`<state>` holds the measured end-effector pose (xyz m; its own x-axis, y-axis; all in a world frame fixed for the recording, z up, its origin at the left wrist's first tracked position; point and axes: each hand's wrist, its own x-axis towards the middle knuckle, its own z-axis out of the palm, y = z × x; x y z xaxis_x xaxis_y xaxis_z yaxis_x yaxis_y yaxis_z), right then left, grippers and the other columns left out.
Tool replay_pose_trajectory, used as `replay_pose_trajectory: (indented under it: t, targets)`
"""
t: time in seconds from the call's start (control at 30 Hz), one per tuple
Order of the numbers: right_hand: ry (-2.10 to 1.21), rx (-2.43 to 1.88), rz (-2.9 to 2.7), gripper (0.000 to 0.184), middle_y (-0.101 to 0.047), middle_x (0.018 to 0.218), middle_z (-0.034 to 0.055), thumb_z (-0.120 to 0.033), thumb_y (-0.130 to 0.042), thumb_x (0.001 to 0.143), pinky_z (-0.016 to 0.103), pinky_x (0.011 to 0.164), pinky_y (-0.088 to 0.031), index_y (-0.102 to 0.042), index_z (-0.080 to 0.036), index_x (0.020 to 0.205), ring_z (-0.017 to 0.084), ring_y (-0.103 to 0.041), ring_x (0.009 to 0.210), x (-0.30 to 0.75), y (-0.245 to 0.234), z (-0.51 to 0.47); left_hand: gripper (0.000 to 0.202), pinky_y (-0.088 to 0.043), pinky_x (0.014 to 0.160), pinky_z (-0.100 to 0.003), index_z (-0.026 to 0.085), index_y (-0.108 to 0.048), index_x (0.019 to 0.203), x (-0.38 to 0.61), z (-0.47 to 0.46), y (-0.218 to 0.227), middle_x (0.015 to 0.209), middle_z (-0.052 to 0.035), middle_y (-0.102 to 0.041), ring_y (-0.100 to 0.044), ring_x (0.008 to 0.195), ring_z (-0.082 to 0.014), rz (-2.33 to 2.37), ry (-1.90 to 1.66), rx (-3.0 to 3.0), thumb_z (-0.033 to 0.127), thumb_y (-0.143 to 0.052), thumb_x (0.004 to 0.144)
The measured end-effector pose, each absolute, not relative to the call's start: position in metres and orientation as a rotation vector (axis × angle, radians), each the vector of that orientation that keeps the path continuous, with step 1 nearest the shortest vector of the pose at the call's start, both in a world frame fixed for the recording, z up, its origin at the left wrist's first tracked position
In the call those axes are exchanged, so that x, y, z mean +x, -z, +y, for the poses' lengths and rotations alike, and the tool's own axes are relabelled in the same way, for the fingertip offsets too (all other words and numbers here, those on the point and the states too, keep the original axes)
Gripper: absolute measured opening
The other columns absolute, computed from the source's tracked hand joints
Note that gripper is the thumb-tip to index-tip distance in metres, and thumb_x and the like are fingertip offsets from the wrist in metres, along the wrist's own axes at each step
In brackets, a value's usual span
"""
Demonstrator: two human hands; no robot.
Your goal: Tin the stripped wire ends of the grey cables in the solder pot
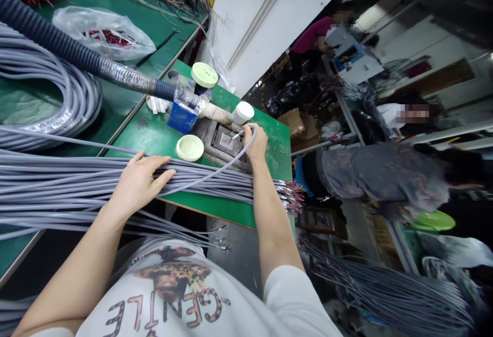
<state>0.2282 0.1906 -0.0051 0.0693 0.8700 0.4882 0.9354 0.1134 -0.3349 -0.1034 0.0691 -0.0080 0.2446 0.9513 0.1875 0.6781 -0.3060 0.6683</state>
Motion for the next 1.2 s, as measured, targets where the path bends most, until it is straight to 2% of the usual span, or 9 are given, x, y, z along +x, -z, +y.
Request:
replay_pose_trajectory:
  t: [0.17,0.27,0.4,0.47,0.53,0.73,0.87,1.03,1.2]
  targets:
    - [0.121,-1.658,-1.747,0.027,-0.068,0.083,0.0050,-0.034,-0.041,0.093,0.034,0.081,-0.045,-0.063,-0.019,0.085,0.020,-0.061,0.081,0.225,-0.009,0.171,0.037,-0.029,0.113,-0.047,0.017,-0.067,0.109,-0.104,0.070,0.009,0.109,-0.0084,-0.072,-0.066,0.102,-0.0246,1.469,-0.845,2.032,0.042,-0.053,0.085]
    - [0.097,-1.471,-1.716,0.025,-0.069,0.084,0.0040,-0.035,-0.043,0.094,0.035,0.083,-0.048,-0.063,-0.020,0.089,0.019,-0.062,0.084,0.209,-0.033,0.131,0.035,-0.029,0.113,-0.046,0.018,-0.070,0.104,-0.100,0.067,0.008,0.105,-0.0080,-0.074,-0.067,0.099,-0.0243,1.486,-1.003,1.914,0.041,-0.057,0.083]
    - [0.051,-1.194,-1.822,0.020,-0.070,0.097,0.0050,-0.027,-0.045,0.094,0.037,0.081,-0.051,-0.065,-0.024,0.100,0.020,-0.064,0.090,0.178,-0.055,0.060,0.029,-0.044,0.101,-0.039,0.018,-0.074,0.096,-0.080,0.051,0.002,0.097,-0.0070,-0.075,-0.068,0.094,-0.0225,1.256,-1.220,1.460,0.040,-0.062,0.081]
    - [0.078,-1.016,-1.968,0.020,-0.071,0.103,0.0051,-0.025,-0.049,0.092,0.039,0.081,-0.052,-0.064,-0.026,0.107,0.020,-0.064,0.093,0.167,-0.053,0.029,0.031,-0.051,0.089,-0.036,0.018,-0.074,0.098,-0.064,0.039,0.001,0.089,-0.0072,-0.076,-0.069,0.088,-0.0223,0.968,-1.092,1.174,0.042,-0.066,0.078]
    - [0.103,-0.915,-2.119,0.024,-0.071,0.107,0.0049,-0.023,-0.054,0.090,0.041,0.085,-0.052,-0.062,-0.028,0.113,0.020,-0.063,0.098,0.160,-0.045,0.006,0.036,-0.052,0.084,-0.034,0.018,-0.074,0.100,-0.048,0.029,0.004,0.083,-0.0072,-0.075,-0.069,0.083,-0.0210,0.751,-0.986,0.939,0.043,-0.071,0.074]
    - [0.071,-0.841,-2.259,0.032,-0.071,0.112,0.0053,-0.018,-0.055,0.088,0.041,0.087,-0.052,-0.062,-0.029,0.117,0.020,-0.059,0.107,0.157,-0.016,-0.036,0.035,-0.051,0.076,-0.033,0.015,-0.077,0.081,-0.024,0.012,0.017,0.070,-0.0058,-0.072,-0.064,0.065,-0.0159,0.593,-0.926,0.582,0.043,-0.082,0.061]
    - [0.000,-0.898,-2.199,0.037,-0.072,0.109,0.0069,-0.018,-0.056,0.088,0.043,0.083,-0.054,-0.059,-0.030,0.123,0.023,-0.061,0.108,0.160,-0.004,-0.049,0.033,-0.050,0.078,-0.034,0.016,-0.077,0.084,-0.024,0.008,0.020,0.072,-0.0056,-0.073,-0.064,0.068,-0.0170,0.623,-0.869,0.664,0.042,-0.080,0.064]
    - [-0.074,-0.924,-2.124,0.037,-0.072,0.107,0.0077,-0.022,-0.053,0.090,0.044,0.079,-0.056,-0.056,-0.031,0.125,0.023,-0.064,0.105,0.161,0.007,-0.056,0.022,-0.048,0.083,-0.031,0.016,-0.075,0.067,-0.023,0.005,0.020,0.088,-0.0082,-0.074,-0.065,0.082,-0.0188,0.646,-0.909,0.842,0.038,-0.074,0.072]
    - [-0.124,-0.899,-2.074,0.043,-0.071,0.110,0.0114,-0.021,-0.052,0.091,0.046,0.079,-0.056,-0.051,-0.028,0.133,0.025,-0.063,0.107,0.160,0.014,-0.059,0.023,-0.047,0.086,-0.031,0.017,-0.075,0.067,-0.022,0.004,0.019,0.089,-0.0078,-0.074,-0.066,0.086,-0.0197,0.652,-0.909,0.930,0.037,-0.070,0.076]
